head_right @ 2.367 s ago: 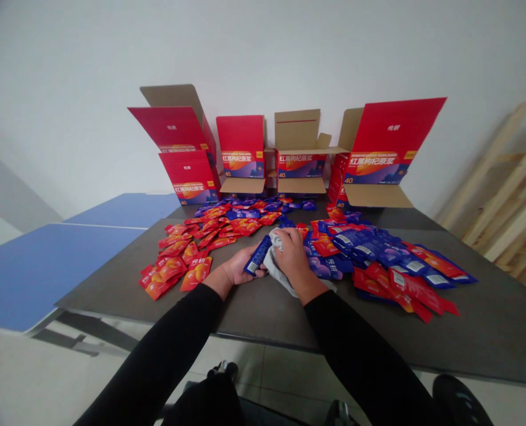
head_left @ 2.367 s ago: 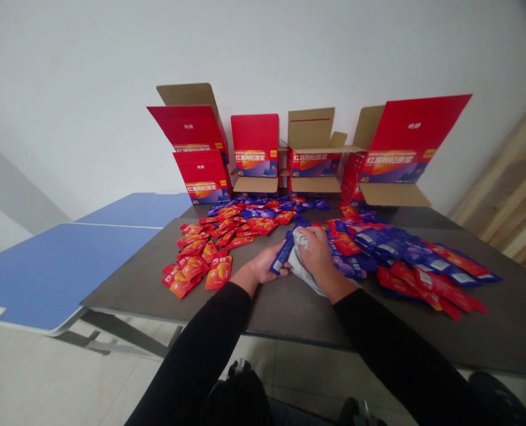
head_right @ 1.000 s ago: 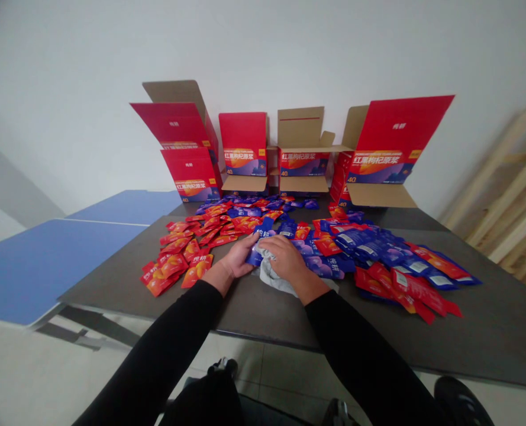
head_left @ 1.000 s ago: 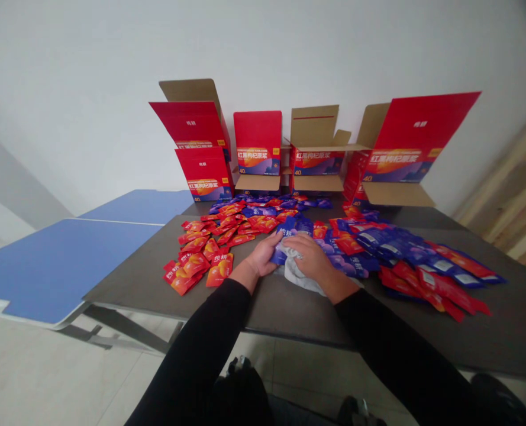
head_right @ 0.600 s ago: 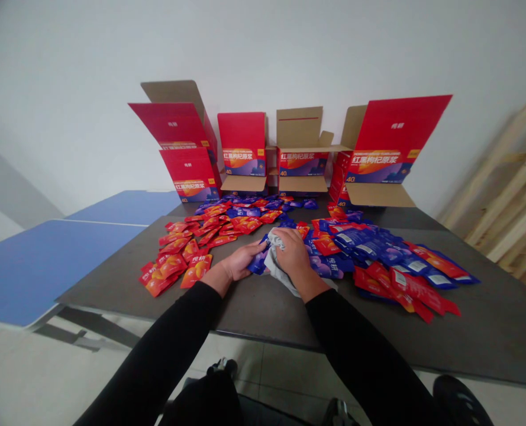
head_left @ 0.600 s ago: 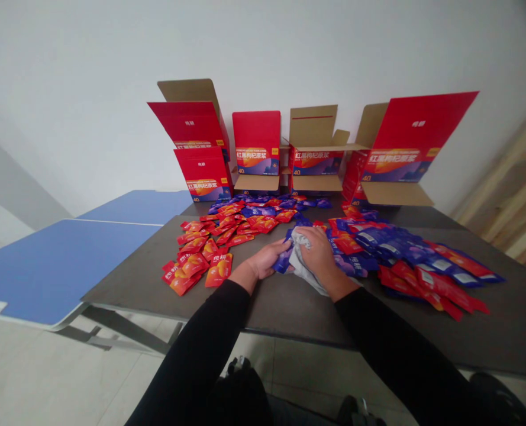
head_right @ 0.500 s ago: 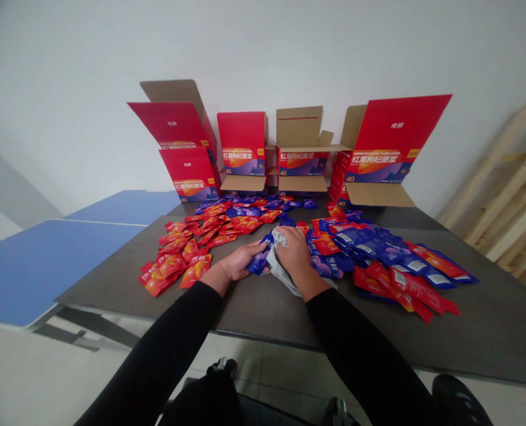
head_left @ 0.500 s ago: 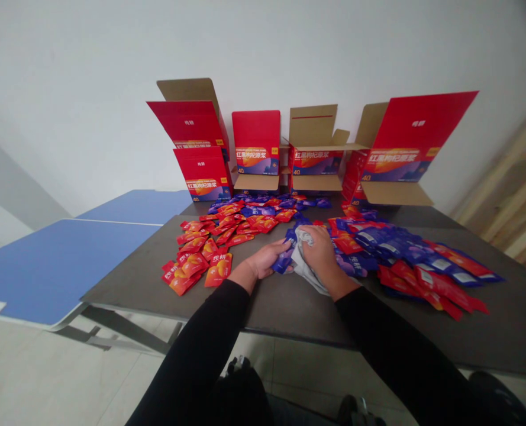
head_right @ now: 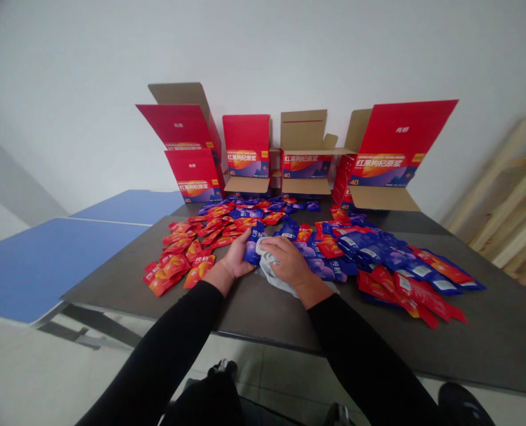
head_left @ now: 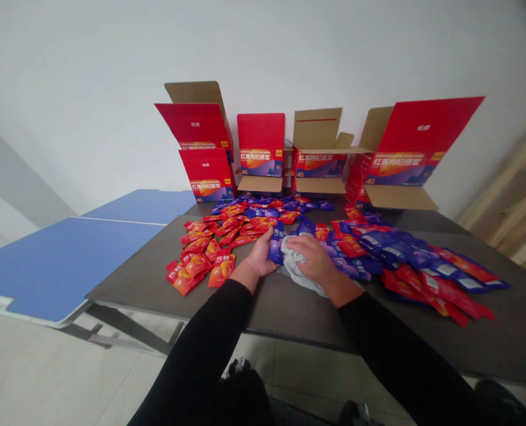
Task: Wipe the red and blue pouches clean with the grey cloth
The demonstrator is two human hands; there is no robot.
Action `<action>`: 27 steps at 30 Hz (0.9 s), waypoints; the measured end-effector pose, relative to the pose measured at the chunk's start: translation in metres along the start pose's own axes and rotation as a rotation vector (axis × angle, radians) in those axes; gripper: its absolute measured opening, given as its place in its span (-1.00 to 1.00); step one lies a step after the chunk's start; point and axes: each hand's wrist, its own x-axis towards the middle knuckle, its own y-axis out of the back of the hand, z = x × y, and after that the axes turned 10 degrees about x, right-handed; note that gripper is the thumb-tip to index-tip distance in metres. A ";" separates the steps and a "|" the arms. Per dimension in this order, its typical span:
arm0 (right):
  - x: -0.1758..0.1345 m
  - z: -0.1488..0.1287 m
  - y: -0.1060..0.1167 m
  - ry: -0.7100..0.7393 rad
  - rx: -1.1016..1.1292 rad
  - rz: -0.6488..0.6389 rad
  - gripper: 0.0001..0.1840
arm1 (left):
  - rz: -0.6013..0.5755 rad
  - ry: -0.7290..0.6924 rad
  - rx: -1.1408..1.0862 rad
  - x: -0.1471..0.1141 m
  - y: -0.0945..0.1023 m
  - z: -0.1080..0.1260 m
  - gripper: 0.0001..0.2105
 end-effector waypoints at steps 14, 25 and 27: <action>0.002 -0.006 -0.009 -0.005 -0.044 -0.128 -0.40 | -0.138 -0.001 0.122 -0.003 -0.007 -0.014 -0.41; -0.001 0.009 -0.008 -0.228 -0.152 0.168 -0.52 | -0.134 0.045 0.318 0.000 -0.008 -0.020 -0.35; -0.001 0.012 -0.007 -0.285 -0.170 0.211 -0.54 | -0.132 0.035 0.353 -0.001 -0.006 -0.020 -0.41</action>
